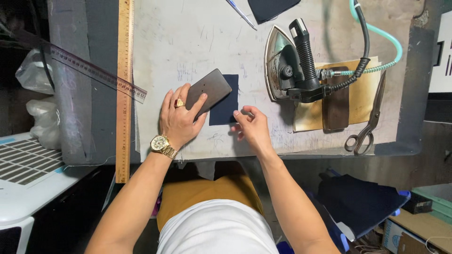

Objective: The person cuts a piece of dark fabric with shears, irons a separate piece of fabric, and then marks a line on a fabric piece using a ruler and tailor's chalk.

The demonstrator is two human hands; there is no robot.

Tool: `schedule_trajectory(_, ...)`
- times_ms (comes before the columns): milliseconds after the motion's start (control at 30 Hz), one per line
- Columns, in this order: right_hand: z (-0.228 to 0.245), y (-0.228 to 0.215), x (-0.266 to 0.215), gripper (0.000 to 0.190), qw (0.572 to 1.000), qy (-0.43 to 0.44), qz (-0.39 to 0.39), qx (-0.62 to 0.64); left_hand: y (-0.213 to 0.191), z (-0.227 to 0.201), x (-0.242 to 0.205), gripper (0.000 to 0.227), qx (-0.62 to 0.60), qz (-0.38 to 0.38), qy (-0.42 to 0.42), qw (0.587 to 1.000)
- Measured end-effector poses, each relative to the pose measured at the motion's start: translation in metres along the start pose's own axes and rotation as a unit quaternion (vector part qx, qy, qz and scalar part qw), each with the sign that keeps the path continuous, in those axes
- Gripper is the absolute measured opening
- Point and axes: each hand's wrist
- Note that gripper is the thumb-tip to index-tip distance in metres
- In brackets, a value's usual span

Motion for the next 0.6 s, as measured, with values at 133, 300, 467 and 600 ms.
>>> schedule_trajectory(133, -0.017, 0.0, 0.008, 0.056, 0.998, -0.001, 0.012, -0.064, 0.002, 0.002, -0.002, 0.046, 0.0, -0.009, 0.004, 1.0)
schedule_trajectory(300, -0.014, 0.012, 0.009, 0.052, 0.995, -0.034, -0.022, -0.095, -0.005, -0.009, 0.011, 0.042, 0.033, 0.017, 0.016, 0.999)
schedule_trajectory(467, -0.024, 0.011, 0.009, 0.031, 0.952, -0.076, -0.079, -0.286, 0.006, -0.027, 0.025, 0.037, 0.031, 0.088, 0.098, 0.991)
schedule_trajectory(600, -0.027, -0.003, 0.01, 0.034, 0.93, -0.068, -0.071, -0.354, 0.01, -0.021, 0.024, 0.036, 0.027, 0.115, 0.087, 0.989)
Point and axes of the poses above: each hand's wrist, its own x-axis towards the middle knuckle, its own y-axis out of the palm, z = x × y, and after that the axes turned 1 degree about y, right-handed
